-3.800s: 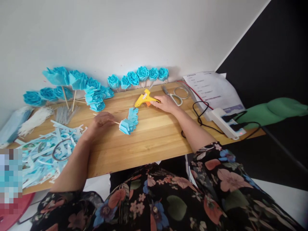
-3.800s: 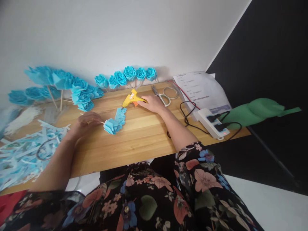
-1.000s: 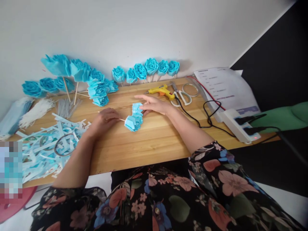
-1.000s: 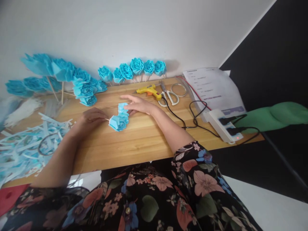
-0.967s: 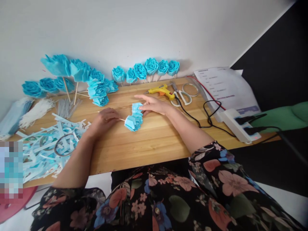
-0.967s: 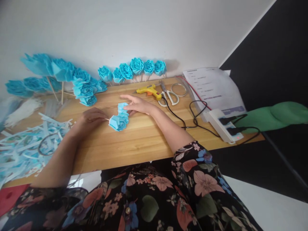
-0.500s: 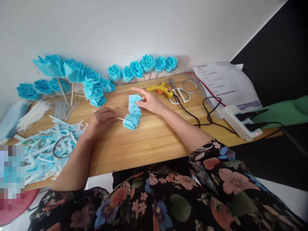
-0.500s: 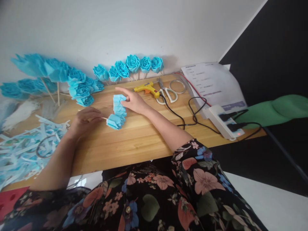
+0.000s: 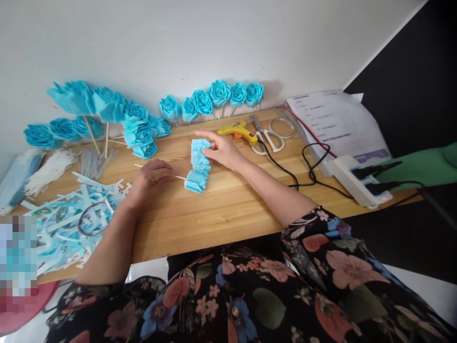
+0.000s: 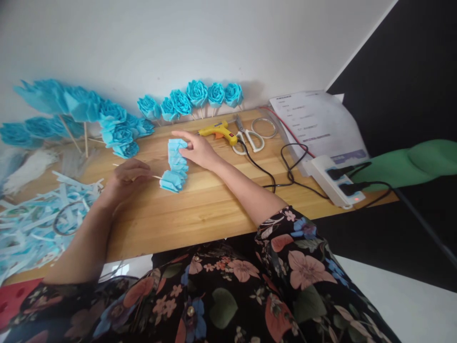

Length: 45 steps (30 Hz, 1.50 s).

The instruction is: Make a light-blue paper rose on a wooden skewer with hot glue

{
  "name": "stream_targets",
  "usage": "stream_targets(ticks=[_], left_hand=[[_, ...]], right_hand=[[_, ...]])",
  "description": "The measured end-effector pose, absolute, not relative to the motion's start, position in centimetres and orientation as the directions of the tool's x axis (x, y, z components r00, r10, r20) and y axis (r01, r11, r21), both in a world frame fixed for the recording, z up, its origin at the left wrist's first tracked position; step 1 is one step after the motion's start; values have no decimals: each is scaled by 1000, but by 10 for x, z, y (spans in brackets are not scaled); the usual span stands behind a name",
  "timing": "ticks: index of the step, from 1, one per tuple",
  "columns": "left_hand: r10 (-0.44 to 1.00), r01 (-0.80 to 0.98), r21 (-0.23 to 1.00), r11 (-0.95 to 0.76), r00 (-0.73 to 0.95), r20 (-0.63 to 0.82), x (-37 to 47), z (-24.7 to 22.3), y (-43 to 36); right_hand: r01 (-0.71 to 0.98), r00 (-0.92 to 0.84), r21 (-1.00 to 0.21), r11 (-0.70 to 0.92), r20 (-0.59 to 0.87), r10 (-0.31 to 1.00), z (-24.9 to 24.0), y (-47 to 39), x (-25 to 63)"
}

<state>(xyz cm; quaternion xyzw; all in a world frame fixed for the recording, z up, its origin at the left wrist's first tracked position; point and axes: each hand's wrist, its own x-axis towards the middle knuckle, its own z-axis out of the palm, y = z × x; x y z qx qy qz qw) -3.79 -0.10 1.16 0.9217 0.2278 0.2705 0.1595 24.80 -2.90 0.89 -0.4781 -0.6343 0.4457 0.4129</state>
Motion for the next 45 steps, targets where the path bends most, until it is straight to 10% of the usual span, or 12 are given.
stream_targets(ticks=[16, 45], left_hand=[[485, 386, 296, -874, 738, 469, -42, 23, -2], [524, 396, 357, -846, 742, 418, -45, 27, -3]], right_hand=[[-221, -138, -967, -129, -101, 985, 12, -35, 228], [-258, -185, -952, -166, -120, 975, 13, -41, 218]])
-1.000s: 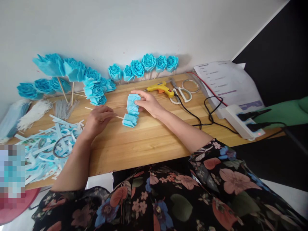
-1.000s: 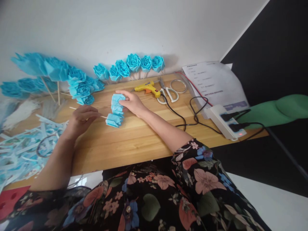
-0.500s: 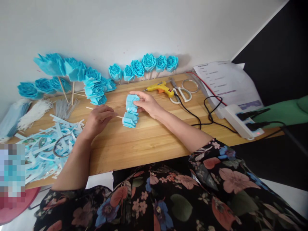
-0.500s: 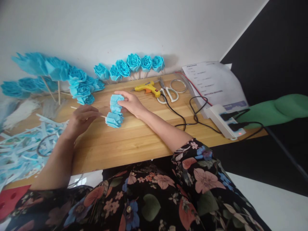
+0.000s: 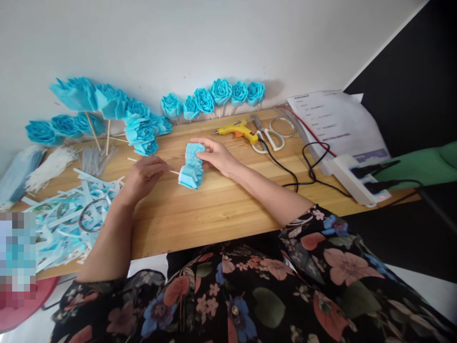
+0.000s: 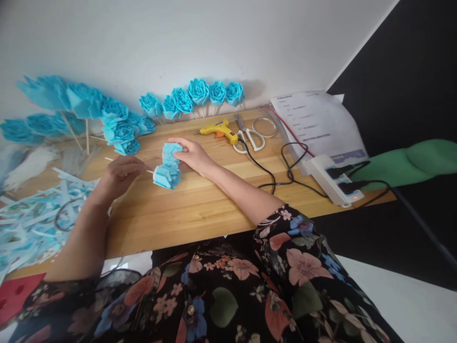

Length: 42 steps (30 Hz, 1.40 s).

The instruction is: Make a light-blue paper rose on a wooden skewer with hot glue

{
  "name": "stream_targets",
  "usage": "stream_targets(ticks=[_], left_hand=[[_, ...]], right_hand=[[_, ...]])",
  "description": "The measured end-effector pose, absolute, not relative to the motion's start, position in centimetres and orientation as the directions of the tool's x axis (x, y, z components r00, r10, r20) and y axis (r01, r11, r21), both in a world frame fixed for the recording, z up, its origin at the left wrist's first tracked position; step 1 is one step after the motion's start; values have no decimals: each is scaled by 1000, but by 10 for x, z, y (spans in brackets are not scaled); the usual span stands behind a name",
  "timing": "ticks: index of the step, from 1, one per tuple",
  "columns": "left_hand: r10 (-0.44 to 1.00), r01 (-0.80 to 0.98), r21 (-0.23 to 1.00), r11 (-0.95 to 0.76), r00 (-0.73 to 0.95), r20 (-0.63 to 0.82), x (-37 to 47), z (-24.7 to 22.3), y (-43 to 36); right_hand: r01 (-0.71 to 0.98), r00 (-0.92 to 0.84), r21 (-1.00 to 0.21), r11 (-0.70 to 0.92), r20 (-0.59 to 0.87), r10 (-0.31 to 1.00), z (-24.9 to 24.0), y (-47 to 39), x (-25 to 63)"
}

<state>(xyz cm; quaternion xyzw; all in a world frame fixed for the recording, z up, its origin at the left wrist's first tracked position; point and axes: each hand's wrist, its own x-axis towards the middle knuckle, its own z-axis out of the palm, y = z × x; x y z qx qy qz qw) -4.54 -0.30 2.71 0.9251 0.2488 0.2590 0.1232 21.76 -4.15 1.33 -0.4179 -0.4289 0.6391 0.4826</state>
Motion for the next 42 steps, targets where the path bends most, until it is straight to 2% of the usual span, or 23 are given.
stream_targets(ticks=[22, 35, 42], left_hand=[[589, 435, 500, -748, 783, 199, -50, 24, 1], [642, 467, 543, -697, 745, 183, -52, 21, 3], [682, 522, 512, -682, 707, 186, -53, 20, 2]], right_hand=[[-174, -263, -970, -171, -122, 957, -1, -38, 219], [-177, -215, -972, -155, -115, 970, 2, -37, 221], [-143, -189, -980, -141, -113, 975, 7, -38, 222]])
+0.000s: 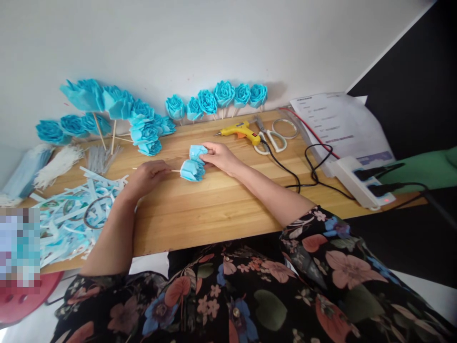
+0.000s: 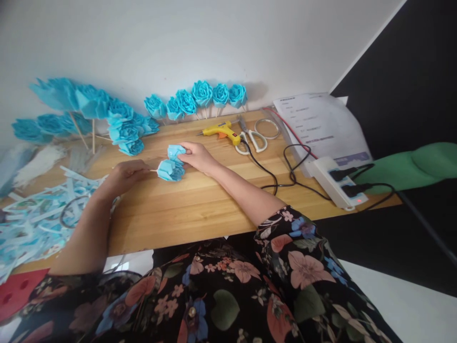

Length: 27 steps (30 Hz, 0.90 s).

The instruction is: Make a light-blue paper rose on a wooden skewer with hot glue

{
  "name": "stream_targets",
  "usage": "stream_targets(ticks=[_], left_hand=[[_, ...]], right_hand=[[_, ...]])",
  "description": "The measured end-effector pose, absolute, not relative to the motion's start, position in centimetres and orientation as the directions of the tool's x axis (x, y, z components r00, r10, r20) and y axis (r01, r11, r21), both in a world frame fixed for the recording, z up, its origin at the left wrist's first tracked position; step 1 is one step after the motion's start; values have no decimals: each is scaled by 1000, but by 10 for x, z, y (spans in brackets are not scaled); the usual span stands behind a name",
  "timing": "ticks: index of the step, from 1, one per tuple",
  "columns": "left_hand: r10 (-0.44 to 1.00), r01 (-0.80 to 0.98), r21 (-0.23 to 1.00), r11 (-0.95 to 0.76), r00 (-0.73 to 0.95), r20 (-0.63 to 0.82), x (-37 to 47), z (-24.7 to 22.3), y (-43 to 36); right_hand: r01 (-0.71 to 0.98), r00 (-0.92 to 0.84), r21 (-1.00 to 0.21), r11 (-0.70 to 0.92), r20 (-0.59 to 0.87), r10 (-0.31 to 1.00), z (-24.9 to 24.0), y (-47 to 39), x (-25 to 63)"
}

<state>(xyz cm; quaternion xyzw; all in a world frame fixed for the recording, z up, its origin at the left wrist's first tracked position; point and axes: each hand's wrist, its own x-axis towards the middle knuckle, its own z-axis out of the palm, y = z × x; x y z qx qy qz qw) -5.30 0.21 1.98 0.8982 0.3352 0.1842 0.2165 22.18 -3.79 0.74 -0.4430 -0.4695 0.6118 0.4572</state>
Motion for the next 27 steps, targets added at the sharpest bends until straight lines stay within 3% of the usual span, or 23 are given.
stream_targets(ticks=[27], left_hand=[[769, 608, 523, -598, 618, 162, -49, 13, -3]], right_hand=[[7, -294, -998, 67, 63, 954, -13, -33, 225]])
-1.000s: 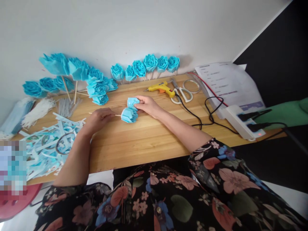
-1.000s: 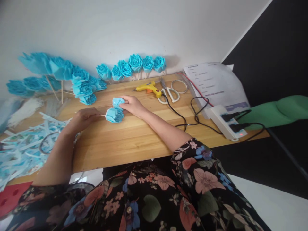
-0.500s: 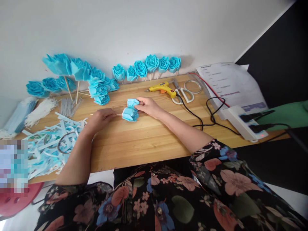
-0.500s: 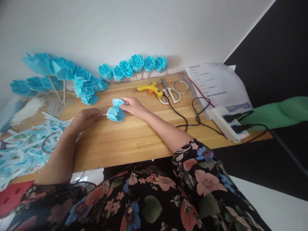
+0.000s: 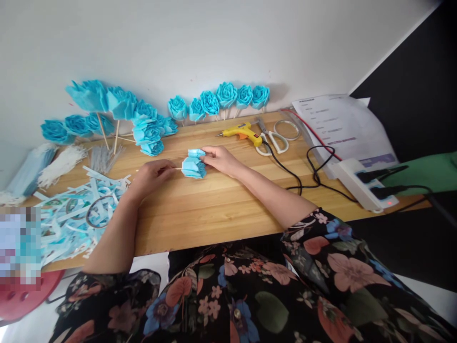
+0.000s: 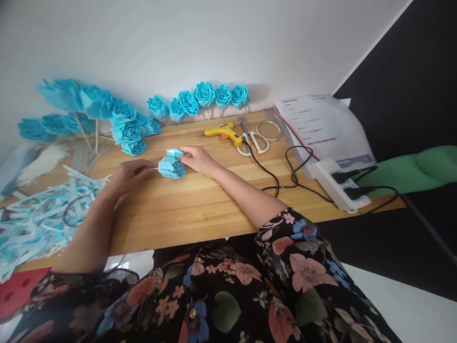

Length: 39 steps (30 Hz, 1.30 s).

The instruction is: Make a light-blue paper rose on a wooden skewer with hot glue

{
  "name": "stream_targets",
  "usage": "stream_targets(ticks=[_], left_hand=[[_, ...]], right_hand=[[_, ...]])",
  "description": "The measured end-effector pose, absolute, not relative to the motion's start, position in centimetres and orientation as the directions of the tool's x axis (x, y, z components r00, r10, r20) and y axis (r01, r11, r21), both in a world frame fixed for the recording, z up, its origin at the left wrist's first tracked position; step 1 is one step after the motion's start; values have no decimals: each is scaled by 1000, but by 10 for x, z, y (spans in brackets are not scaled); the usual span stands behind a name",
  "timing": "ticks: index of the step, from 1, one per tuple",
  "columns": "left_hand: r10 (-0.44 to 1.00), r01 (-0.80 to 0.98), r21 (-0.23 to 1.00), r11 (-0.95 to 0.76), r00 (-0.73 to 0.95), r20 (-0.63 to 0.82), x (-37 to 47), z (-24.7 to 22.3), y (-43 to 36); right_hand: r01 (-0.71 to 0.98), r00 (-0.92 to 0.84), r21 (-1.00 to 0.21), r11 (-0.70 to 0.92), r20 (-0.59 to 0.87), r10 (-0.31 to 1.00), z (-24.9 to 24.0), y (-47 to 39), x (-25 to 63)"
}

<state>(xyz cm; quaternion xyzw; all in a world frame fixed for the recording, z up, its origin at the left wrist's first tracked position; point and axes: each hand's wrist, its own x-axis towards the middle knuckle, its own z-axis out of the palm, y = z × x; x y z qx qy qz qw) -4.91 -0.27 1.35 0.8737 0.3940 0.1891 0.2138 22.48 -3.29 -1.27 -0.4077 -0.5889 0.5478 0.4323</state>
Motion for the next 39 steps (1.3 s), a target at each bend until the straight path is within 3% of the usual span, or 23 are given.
stream_targets(ticks=[19, 31, 39], left_hand=[[776, 612, 552, -566, 622, 106, -51, 13, 1], [773, 622, 526, -579, 624, 114, -51, 12, 1], [772, 625, 520, -582, 626, 111, -52, 11, 1]], right_hand=[[136, -338, -965, 224, 167, 926, -7, -35, 228], [378, -387, -784, 493, 351, 853, -4, -35, 229], [332, -391, -822, 463, 327, 860, 2, -41, 233]])
